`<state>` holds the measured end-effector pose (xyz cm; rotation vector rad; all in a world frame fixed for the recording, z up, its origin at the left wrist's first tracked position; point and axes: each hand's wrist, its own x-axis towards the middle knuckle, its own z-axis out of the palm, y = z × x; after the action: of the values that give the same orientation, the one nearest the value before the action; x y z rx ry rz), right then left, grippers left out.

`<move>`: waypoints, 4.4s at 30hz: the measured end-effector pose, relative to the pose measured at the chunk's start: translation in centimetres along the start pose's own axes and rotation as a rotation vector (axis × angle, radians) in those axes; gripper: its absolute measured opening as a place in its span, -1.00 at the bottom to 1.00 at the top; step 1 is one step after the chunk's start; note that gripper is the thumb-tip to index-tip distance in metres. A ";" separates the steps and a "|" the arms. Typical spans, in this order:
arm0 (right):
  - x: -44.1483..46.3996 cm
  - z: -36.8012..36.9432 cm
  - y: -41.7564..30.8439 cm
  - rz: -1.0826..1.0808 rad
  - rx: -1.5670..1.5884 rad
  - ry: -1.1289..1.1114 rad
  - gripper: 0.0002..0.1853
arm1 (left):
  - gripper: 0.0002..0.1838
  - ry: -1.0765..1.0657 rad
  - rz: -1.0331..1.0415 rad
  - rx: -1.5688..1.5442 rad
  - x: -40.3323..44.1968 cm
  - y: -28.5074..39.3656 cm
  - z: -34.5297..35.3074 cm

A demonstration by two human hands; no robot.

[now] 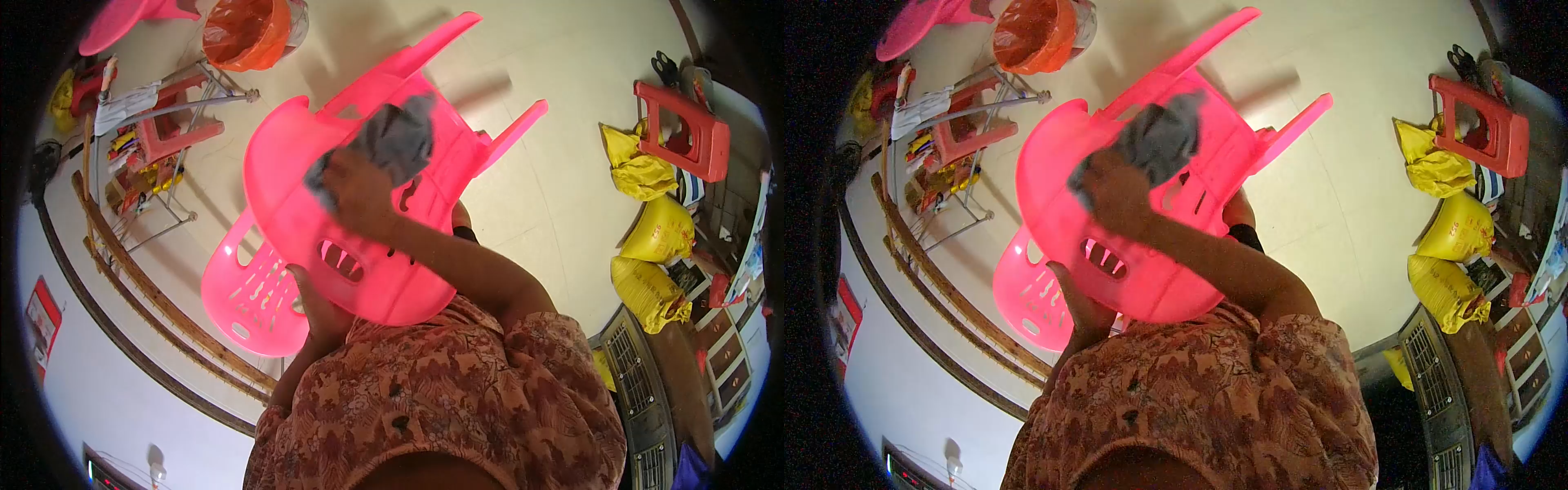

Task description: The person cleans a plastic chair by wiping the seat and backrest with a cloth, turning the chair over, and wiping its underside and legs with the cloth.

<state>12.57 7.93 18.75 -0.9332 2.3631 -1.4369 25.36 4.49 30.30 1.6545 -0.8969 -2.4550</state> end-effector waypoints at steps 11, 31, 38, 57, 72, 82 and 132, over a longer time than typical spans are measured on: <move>3.1 -2.5 2.4 -0.350 0.005 -0.160 -0.74 | -0.11 -0.081 -0.030 -0.027 0.2 0.7 0.7; 6.3 0.9 -4.2 -0.362 0.273 -0.343 -0.79 | -0.27 -0.155 0.153 0.299 -0.1 1.0 1.0; 6.7 0.9 7.0 -0.365 -0.101 -0.253 -0.71 | -0.22 -0.071 0.025 -0.096 -0.4 1.2 2.3; 4.9 1.7 2.8 -0.314 0.159 -0.153 -0.64 | -0.20 -0.079 0.090 0.149 0.0 0.3 0.1; 3.9 2.8 21.4 0.243 -0.198 0.113 -0.38 | -0.26 -0.131 0.125 0.152 0.0 -0.2 -1.2; 0.6 0.1 16.0 0.205 -0.056 -0.135 -0.60 | -0.19 -0.123 0.135 0.327 0.4 0.3 -1.6; -18.0 -23.7 11.8 0.927 1.045 0.601 -0.68 | -0.18 -0.354 0.133 0.506 3.9 5.5 13.8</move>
<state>10.11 39.87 18.04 0.8129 1.4270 -2.1478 10.34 4.54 33.31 1.2070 -1.7308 -2.6146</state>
